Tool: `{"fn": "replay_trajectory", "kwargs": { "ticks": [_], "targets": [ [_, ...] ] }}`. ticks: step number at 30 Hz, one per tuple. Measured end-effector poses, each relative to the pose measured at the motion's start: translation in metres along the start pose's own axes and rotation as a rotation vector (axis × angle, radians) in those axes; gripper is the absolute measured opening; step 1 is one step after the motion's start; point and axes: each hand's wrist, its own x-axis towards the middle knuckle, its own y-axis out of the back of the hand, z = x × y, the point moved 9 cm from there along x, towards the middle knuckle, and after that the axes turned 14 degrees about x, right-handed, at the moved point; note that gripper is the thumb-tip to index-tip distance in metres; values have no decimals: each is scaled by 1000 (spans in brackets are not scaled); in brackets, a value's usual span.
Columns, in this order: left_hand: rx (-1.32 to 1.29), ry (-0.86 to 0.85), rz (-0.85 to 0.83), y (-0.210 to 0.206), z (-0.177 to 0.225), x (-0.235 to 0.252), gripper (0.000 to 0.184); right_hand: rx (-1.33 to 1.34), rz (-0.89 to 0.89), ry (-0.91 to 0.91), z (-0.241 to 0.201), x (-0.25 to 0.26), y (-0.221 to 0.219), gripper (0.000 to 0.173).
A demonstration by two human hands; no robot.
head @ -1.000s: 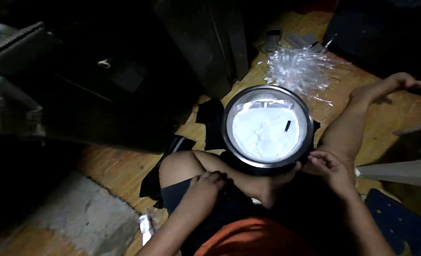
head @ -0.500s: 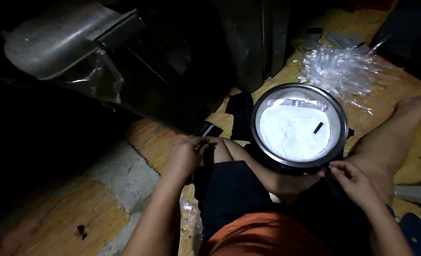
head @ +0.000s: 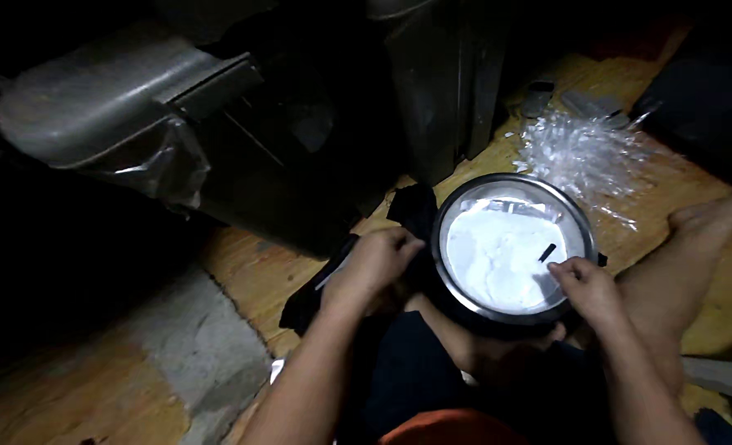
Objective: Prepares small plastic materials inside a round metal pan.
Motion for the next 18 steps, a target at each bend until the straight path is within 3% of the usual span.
{"fn": "replay_trajectory", "kwargs": {
  "ticks": [3,6,9,11,13,14,17,18],
  "targets": [
    [-66,-139,-124,-69,60,53,45,-58,119,15,15,6,-19,44],
    [-86,-264,-139,-120,100,89,29,-187,136,102,45,-4,-40,25],
    [-43,-336,-153,-158,109,108,30,-236,149,173,61,-10,-42,24],
    [-17,-352,-208,-173,107,115,32,-295,183,132,64,-8,-31,20],
    [9,-372,-268,-178,109,121,42,-377,223,118,57,5,-23,37],
    [16,-396,-277,-179,111,123,46,-414,224,131,52,15,-20,37],
    [-78,-520,-218,-185,117,127,34,-479,209,179,26,57,-10,16],
    [-130,-563,-194,-188,119,127,29,-486,216,191,16,73,-6,18]
  ]
}}
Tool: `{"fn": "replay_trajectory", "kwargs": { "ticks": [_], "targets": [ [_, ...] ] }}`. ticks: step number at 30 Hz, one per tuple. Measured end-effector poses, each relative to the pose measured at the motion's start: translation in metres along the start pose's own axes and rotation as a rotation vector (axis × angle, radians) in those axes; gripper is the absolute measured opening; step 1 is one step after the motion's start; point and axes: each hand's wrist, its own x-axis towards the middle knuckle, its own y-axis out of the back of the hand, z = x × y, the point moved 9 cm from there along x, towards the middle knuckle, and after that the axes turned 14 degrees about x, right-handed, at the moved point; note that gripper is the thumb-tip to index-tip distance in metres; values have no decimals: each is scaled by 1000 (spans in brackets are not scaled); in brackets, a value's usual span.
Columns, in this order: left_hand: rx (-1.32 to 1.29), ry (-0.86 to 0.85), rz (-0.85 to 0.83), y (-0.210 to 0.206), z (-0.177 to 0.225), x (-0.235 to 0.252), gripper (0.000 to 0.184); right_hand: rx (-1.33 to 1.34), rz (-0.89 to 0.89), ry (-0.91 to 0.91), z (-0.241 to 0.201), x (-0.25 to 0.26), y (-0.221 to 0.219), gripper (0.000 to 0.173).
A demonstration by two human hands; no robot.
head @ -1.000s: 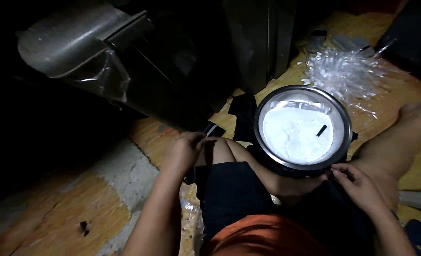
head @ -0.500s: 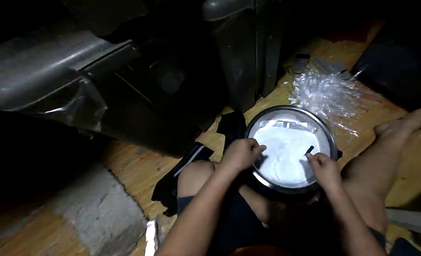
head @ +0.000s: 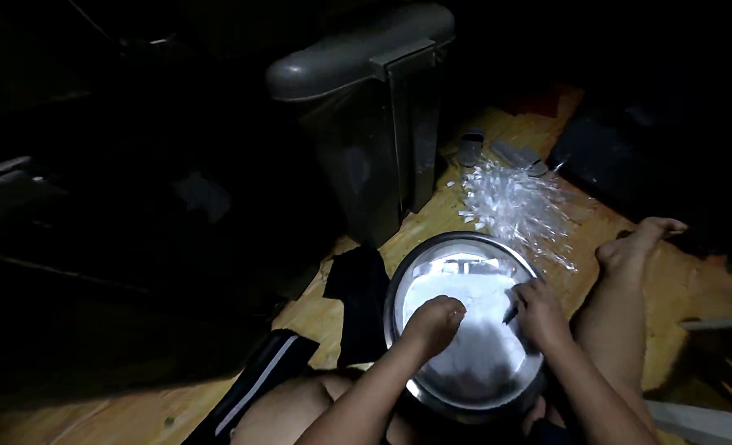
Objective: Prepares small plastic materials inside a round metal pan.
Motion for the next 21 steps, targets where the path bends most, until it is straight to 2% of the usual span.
{"fn": "replay_trajectory", "kwargs": {
  "ticks": [3,7,11,15,21],
  "targets": [
    [-13,-135,26,-8,11,0,27,-71,3,6,-11,48,5,22],
    [-3,-165,-125,-19,24,-1,30,-184,-79,-24,-1,84,-13,30],
    [19,-170,-196,-23,25,-7,33,-217,-128,-48,10,92,-25,22],
    [24,-178,-187,-18,25,-9,34,-136,-93,-76,19,91,-29,23],
    [29,-147,-181,-20,20,-6,32,-140,-85,-39,6,86,-18,11]
  ]
}}
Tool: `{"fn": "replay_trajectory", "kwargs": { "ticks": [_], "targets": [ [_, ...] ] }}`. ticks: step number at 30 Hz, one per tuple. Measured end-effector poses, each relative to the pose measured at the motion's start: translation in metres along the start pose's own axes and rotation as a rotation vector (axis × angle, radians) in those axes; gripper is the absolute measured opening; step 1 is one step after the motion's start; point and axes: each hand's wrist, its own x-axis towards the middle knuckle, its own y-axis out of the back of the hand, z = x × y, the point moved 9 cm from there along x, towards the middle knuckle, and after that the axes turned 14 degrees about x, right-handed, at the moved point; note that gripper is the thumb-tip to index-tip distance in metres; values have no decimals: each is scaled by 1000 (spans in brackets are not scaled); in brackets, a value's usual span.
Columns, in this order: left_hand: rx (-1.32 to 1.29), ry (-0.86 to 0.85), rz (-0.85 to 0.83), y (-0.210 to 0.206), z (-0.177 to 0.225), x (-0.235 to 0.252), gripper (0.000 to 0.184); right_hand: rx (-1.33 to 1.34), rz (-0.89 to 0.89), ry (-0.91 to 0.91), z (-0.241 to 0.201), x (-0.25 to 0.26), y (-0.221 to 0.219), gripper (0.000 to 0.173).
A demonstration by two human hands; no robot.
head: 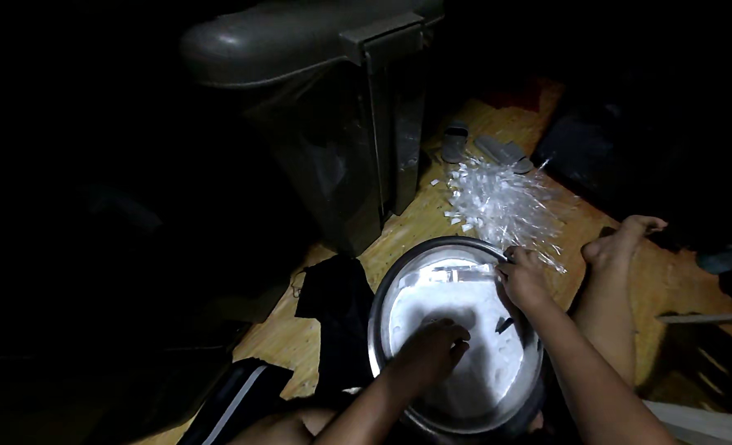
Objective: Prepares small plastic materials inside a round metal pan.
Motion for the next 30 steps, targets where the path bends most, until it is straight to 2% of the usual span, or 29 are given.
{"fn": "replay_trajectory", "kwargs": {
  "ticks": [5,9,13,15,18,20,23,26,30],
  "targets": [
    [4,13,34,3,-5,3,32,73,35,-16,-7,-4,12,11],
    [-57,44,135,22,-4,1,33,107,-31,-11,-27,-14,14,24],
    [-207,29,276,45,0,1,59,153,-262,277,-105,-57,21,16],
    [-248,2,252,44,0,3,69,226,-404,385,-137,-78,16,19],
    [-254,-19,209,34,-5,6,72,279,-275,503,-143,-91,-9,15],
    [-235,7,220,31,-12,6,68,326,-236,525,-146,-94,-14,14],
    [-284,73,229,31,-23,5,50,377,-237,505,-148,-94,-15,15],
    [-341,136,222,30,-31,3,31,434,-246,434,-142,-92,-11,17],
    [-336,155,260,36,-36,0,17,556,-207,304,-128,-89,-6,14]
  ]
}}
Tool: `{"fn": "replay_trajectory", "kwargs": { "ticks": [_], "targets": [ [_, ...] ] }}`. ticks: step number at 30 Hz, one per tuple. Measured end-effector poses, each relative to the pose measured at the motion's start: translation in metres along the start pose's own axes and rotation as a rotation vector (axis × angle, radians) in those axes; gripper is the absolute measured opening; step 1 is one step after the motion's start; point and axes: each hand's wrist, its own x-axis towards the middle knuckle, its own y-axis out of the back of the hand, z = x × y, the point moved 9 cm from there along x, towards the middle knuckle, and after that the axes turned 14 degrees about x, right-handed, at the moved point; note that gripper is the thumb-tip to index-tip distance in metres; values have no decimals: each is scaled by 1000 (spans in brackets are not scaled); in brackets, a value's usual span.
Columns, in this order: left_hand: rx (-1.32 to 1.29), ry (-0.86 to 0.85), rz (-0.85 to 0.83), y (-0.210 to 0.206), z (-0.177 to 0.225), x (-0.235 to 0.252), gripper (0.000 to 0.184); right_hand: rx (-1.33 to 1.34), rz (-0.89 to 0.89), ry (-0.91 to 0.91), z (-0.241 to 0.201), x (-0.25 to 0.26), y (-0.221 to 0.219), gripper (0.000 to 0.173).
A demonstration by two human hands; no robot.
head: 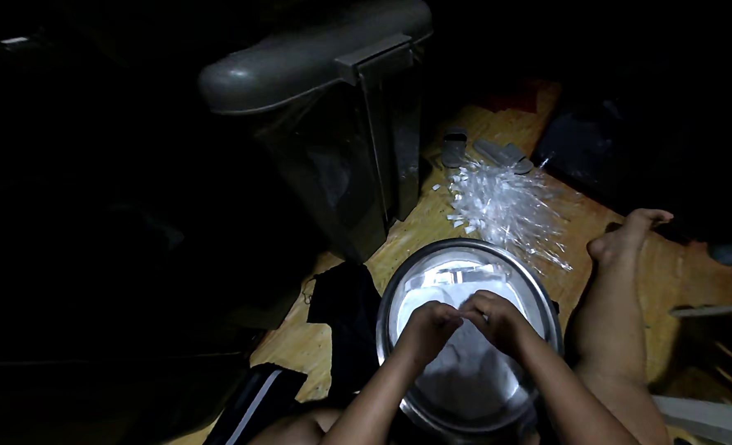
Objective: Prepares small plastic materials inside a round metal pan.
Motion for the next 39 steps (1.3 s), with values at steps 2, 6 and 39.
{"fn": "replay_trajectory", "kwargs": {
  "ticks": [2,6,39],
  "targets": [
    [17,-15,10,2,-1,0,15,55,61,-6,6,-3,6,11],
    [-10,-16,-21,5,4,0,25,162,107,-40,14,-12,3,8],
    [36,-77,-97,-14,7,-2,31,243,366,-209,50,-44,-32,29]
  ]
}}
